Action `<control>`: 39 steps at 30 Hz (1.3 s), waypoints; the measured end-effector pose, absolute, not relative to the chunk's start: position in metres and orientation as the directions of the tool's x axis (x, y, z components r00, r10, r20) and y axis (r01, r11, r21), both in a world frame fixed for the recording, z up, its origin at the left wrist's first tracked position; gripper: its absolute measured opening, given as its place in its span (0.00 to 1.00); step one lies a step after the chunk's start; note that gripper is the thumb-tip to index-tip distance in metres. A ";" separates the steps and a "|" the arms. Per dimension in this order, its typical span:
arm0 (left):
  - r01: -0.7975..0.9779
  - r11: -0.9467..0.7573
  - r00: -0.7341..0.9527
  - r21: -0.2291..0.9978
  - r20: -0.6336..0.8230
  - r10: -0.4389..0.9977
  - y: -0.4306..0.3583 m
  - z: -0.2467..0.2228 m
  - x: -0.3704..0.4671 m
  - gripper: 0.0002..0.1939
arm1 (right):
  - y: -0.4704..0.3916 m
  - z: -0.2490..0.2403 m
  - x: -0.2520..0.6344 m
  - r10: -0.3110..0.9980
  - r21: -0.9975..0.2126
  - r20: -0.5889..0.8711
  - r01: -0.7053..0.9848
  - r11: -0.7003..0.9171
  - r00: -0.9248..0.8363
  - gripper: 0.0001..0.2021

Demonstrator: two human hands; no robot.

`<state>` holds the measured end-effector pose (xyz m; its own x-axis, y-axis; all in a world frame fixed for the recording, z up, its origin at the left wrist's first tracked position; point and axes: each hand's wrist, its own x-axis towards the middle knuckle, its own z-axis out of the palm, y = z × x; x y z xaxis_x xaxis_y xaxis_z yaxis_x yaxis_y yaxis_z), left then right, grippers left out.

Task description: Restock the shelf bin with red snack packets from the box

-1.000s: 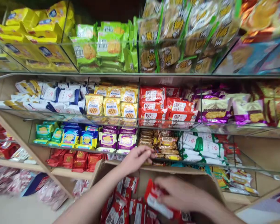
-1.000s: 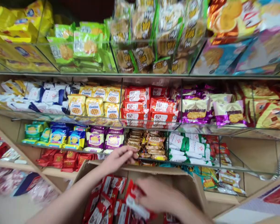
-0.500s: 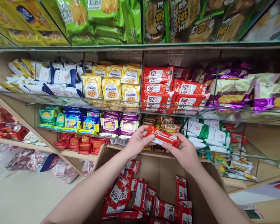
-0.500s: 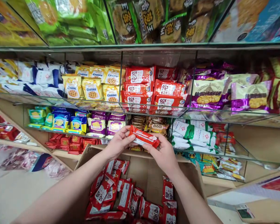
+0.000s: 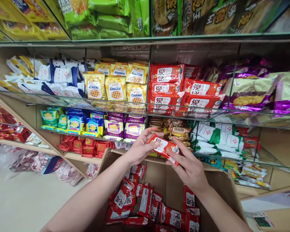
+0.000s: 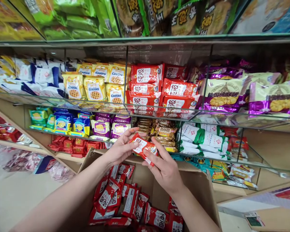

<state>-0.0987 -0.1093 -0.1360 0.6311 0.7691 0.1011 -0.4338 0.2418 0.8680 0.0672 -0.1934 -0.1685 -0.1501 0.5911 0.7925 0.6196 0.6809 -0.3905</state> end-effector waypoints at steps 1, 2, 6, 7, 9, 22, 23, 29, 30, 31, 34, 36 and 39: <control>-0.440 0.246 0.641 0.864 0.110 0.760 -0.110 -0.136 -0.100 0.25 | -0.194 -0.168 0.068 0.595 -0.404 0.789 0.601 0.689 -0.153 0.24; -0.446 0.250 0.651 0.859 0.120 0.750 -0.110 -0.137 -0.100 0.25 | -0.195 -0.168 0.069 0.604 -0.421 0.783 0.587 0.692 -0.150 0.24; -0.474 0.244 0.656 0.846 0.154 0.739 -0.110 -0.138 -0.101 0.25 | -0.196 -0.167 0.071 0.711 -0.584 0.696 0.498 0.641 -0.099 0.23; -0.482 0.235 0.644 0.844 0.159 0.748 -0.110 -0.138 -0.101 0.25 | -0.196 -0.167 0.071 0.751 -0.665 0.656 0.419 0.619 -0.068 0.25; -0.491 0.219 0.625 0.843 0.165 0.763 -0.109 -0.138 -0.100 0.26 | -0.193 -0.168 0.071 0.826 -0.810 0.563 0.220 0.544 0.032 0.27; -0.423 0.290 0.650 0.859 0.064 0.758 -0.110 -0.136 -0.099 0.16 | -0.186 -0.166 0.067 0.798 -0.943 0.316 0.081 0.322 0.513 0.10; -0.420 0.292 0.646 0.859 0.057 0.761 -0.110 -0.136 -0.099 0.16 | -0.186 -0.166 0.066 0.796 -0.941 0.322 0.082 0.328 0.513 0.10; -0.404 0.244 0.615 0.882 0.064 0.786 -0.108 -0.138 -0.099 0.12 | -0.185 -0.172 0.063 0.744 -0.858 0.511 0.312 0.408 0.430 0.05; -0.408 0.226 0.609 0.884 0.080 0.789 -0.108 -0.138 -0.099 0.11 | -0.186 -0.172 0.064 0.718 -0.805 0.578 0.411 0.427 0.388 0.04; -0.415 0.202 0.602 0.887 0.102 0.792 -0.108 -0.138 -0.099 0.11 | -0.187 -0.170 0.064 0.686 -0.732 0.647 0.521 0.439 0.332 0.04; -0.417 0.113 0.583 0.902 0.170 0.795 -0.108 -0.138 -0.099 0.10 | -0.191 -0.161 0.063 0.608 -0.422 0.788 0.803 0.421 0.095 0.04; -0.402 0.085 0.593 0.912 0.189 0.782 -0.109 -0.138 -0.100 0.10 | -0.191 -0.152 0.058 0.619 -0.234 0.782 0.883 0.407 -0.079 0.11; -0.404 0.104 0.624 0.909 0.190 0.758 -0.110 -0.137 -0.102 0.11 | -0.190 -0.141 0.049 0.656 -0.120 0.723 0.897 0.425 -0.214 0.15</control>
